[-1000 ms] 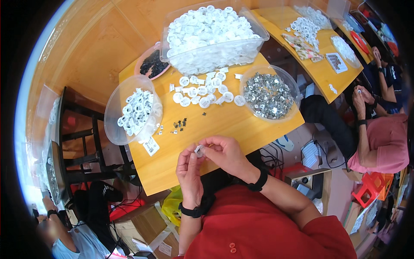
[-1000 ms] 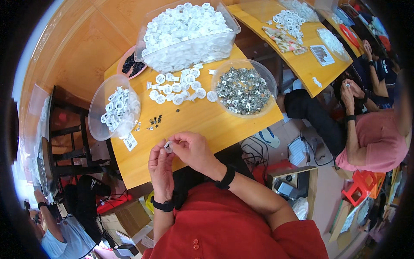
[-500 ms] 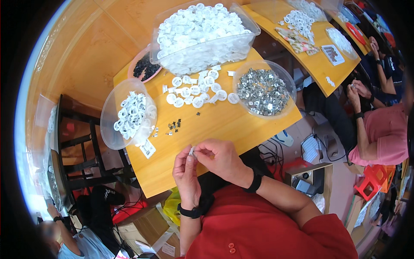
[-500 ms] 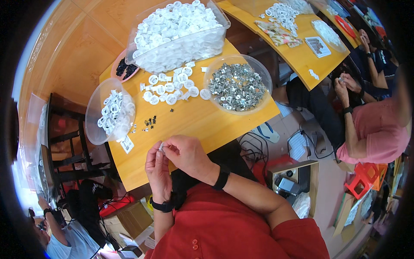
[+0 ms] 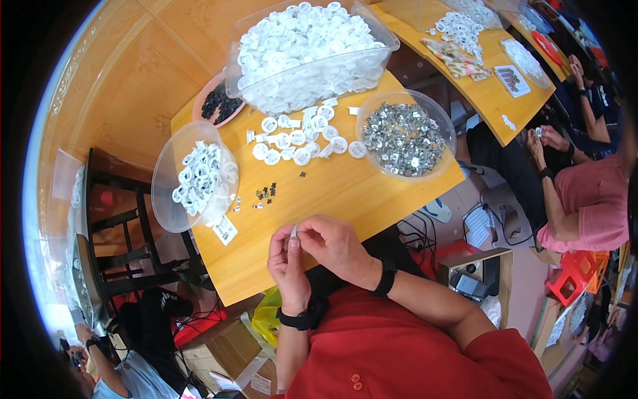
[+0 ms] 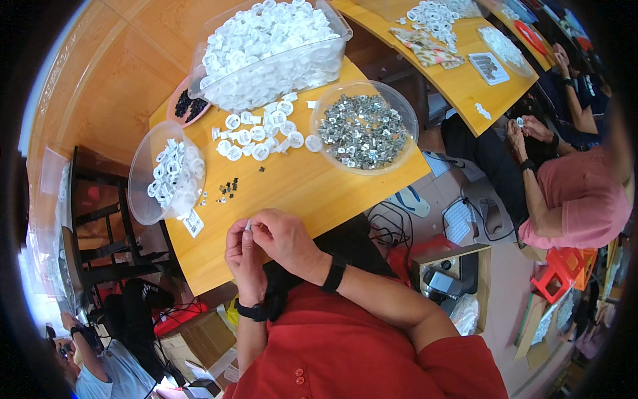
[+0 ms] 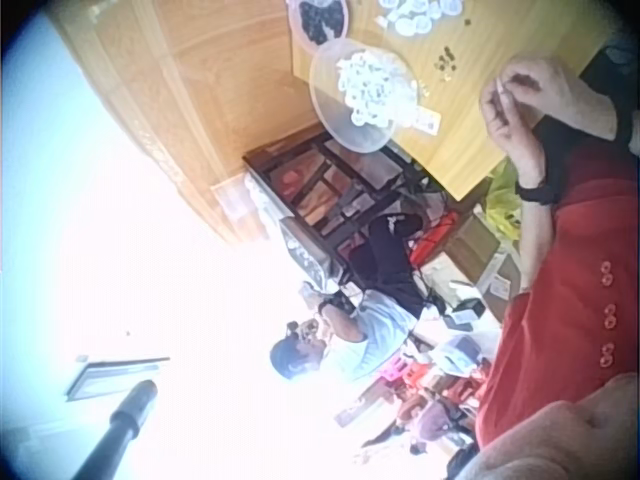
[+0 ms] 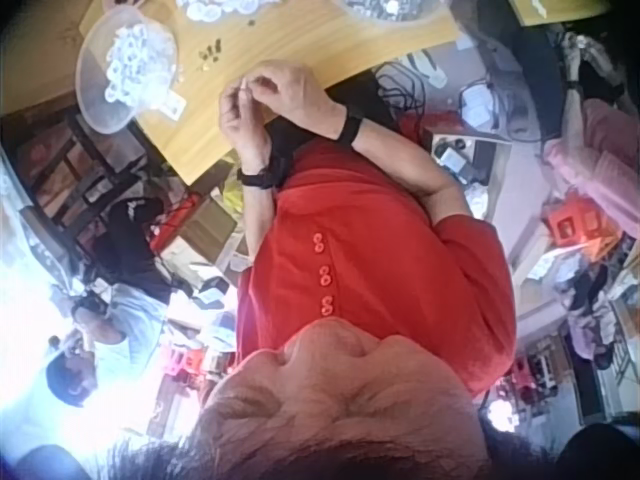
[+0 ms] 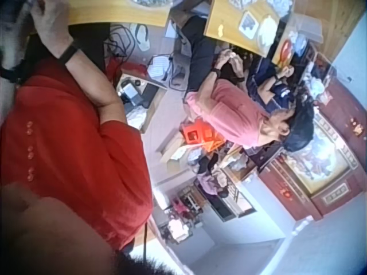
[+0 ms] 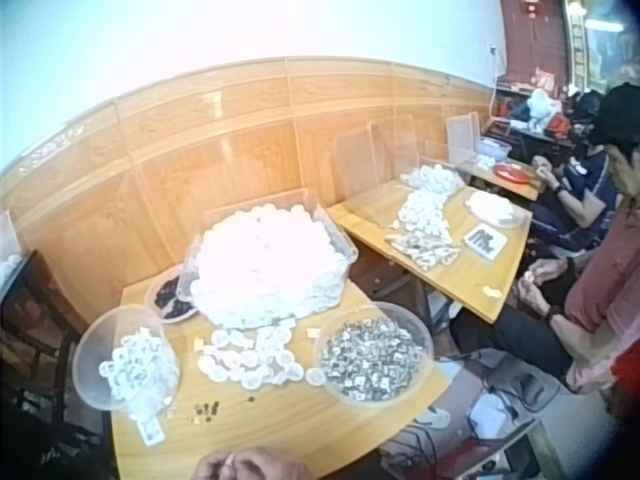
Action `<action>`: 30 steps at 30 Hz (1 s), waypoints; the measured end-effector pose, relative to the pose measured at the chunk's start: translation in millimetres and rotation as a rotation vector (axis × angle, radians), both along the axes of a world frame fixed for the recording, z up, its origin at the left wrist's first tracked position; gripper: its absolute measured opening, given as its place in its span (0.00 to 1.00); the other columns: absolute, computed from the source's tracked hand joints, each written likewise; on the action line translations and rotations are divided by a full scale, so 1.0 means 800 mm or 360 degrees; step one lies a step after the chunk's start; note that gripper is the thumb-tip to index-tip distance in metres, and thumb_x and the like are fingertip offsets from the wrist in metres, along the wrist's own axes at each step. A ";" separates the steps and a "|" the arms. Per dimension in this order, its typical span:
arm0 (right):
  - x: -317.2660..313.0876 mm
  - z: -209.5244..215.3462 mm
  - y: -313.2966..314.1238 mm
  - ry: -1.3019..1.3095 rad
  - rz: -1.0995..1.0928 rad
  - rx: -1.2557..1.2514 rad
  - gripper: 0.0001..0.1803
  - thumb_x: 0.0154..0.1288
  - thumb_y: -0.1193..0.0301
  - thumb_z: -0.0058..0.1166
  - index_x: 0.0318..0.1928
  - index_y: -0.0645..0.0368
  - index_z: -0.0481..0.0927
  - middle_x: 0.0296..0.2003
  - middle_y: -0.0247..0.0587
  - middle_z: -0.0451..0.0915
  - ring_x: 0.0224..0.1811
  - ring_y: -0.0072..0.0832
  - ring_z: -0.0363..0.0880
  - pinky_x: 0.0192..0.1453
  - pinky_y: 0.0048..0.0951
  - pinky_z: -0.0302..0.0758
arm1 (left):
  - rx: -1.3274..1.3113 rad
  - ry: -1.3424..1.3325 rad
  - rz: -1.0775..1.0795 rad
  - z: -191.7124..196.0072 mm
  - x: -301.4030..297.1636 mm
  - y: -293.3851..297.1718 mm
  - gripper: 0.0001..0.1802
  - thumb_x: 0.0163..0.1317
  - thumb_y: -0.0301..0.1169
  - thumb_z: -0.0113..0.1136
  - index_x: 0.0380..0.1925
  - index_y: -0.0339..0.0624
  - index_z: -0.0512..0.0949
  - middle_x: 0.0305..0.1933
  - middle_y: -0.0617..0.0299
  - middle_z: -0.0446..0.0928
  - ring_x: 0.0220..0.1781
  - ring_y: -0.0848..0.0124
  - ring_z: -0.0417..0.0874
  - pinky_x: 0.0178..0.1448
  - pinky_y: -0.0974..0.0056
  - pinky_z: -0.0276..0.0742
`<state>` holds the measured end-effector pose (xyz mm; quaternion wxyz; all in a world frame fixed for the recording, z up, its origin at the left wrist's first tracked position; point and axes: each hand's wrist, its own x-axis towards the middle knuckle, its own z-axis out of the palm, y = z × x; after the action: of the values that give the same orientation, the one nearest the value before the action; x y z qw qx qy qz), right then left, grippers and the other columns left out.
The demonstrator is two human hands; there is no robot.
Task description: Assembling small plastic components by inserting black pieces into white caps.
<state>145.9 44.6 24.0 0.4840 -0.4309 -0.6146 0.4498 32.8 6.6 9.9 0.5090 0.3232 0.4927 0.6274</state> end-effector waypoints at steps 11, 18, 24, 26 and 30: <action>0.001 -0.008 0.003 -0.0065 -0.0003 0.0060 0.04 0.59 0.77 0.55 0.32 0.64 0.75 0.27 0.43 0.77 0.25 0.33 0.76 0.29 0.30 0.72 | 0.0039 0.0145 -0.0020 -0.002 0.002 0.000 0.10 0.68 0.26 0.50 0.48 0.36 0.72 0.44 0.65 0.75 0.48 0.78 0.73 0.55 0.72 0.68; 0.002 0.002 0.004 -0.0052 0.0105 0.0124 0.04 0.58 0.76 0.54 0.32 0.64 0.75 0.28 0.48 0.76 0.29 0.44 0.76 0.32 0.36 0.72 | 0.0031 0.0026 -0.0108 -0.007 -0.011 -0.004 0.11 0.69 0.28 0.50 0.49 0.37 0.72 0.46 0.64 0.75 0.48 0.77 0.74 0.55 0.71 0.69; 0.000 0.011 0.022 0.0188 0.0286 -0.0345 0.04 0.61 0.78 0.56 0.37 0.65 0.77 0.31 0.37 0.80 0.33 0.20 0.79 0.37 0.22 0.76 | 0.0108 -0.0195 -0.0111 -0.009 -0.017 -0.002 0.16 0.70 0.32 0.49 0.55 0.40 0.66 0.45 0.63 0.74 0.47 0.76 0.75 0.53 0.69 0.71; 0.001 0.011 0.030 0.0096 0.0437 -0.0432 0.06 0.62 0.79 0.55 0.40 0.66 0.77 0.34 0.35 0.80 0.36 0.17 0.79 0.40 0.19 0.77 | 0.0078 -0.0263 -0.0096 -0.010 -0.020 -0.002 0.17 0.70 0.32 0.49 0.56 0.40 0.64 0.45 0.62 0.74 0.45 0.76 0.75 0.53 0.69 0.71; 0.002 0.013 0.050 0.0204 0.0668 -0.0522 0.06 0.62 0.79 0.55 0.40 0.66 0.77 0.35 0.35 0.80 0.37 0.17 0.78 0.42 0.20 0.76 | 0.0062 -0.0465 -0.0108 -0.006 -0.017 0.002 0.19 0.72 0.34 0.45 0.58 0.40 0.62 0.49 0.58 0.72 0.45 0.73 0.76 0.54 0.67 0.72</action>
<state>147.8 84.9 34.5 0.3418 -0.3374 -0.5775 0.6601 19.4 8.0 5.0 0.5898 0.2548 0.3899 0.6597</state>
